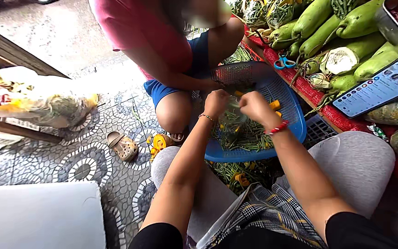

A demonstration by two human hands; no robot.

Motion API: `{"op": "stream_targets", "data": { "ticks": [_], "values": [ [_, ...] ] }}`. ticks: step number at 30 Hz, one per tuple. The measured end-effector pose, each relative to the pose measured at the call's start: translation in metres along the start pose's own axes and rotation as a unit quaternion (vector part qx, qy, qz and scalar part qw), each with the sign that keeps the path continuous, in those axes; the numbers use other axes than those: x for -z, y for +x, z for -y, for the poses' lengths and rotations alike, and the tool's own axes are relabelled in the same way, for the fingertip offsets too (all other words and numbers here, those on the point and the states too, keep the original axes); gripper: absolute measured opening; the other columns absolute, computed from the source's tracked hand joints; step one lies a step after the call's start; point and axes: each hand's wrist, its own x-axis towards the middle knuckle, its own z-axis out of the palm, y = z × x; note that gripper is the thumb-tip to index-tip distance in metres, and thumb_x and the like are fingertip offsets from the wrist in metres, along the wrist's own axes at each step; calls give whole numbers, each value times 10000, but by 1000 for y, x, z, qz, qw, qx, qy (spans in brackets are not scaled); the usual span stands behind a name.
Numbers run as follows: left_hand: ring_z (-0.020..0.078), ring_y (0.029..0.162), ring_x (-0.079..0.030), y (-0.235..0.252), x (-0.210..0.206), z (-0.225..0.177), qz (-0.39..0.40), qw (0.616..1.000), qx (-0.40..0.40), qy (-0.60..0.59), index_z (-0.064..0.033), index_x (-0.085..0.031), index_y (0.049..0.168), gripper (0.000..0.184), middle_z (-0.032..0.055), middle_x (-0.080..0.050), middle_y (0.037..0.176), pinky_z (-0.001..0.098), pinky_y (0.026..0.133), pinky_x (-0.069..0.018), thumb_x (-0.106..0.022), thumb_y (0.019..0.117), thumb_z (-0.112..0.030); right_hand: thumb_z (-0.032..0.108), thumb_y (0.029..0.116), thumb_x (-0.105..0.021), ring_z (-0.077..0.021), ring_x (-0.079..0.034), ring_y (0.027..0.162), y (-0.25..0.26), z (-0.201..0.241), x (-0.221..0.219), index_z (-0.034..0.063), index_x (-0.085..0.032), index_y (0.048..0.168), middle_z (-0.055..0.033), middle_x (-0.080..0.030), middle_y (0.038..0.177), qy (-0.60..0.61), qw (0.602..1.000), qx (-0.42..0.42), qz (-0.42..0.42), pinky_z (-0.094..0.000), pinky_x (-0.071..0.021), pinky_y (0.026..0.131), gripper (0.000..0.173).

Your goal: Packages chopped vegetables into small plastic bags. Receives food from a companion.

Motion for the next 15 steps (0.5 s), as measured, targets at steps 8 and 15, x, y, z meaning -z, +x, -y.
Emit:
{"op": "stream_targets", "data": {
  "ticks": [8, 15],
  "values": [
    [363, 1060, -671, 7, -11, -5, -3, 999, -2, -41, 54, -689, 1161, 267, 240, -702, 1086, 554, 984, -491, -562, 1052, -155, 246, 927, -780, -464, -643, 1132, -27, -5, -31, -46, -619, 1308, -284, -660, 1227, 39, 992, 90, -82, -624, -520, 948, 506],
    [103, 606, -509, 15, -11, 22, -55, 735, 272, -619, -118, -484, 935, 168, 6, -498, 743, 261, 608, -503, -373, 1061, -101, 60, 1011, -568, -414, -664, 1101, 32, -19, -16, -36, -684, 1232, -261, -689, 1163, -25, 995, 48, 88, -604, -493, 994, 267]
  ]
}}
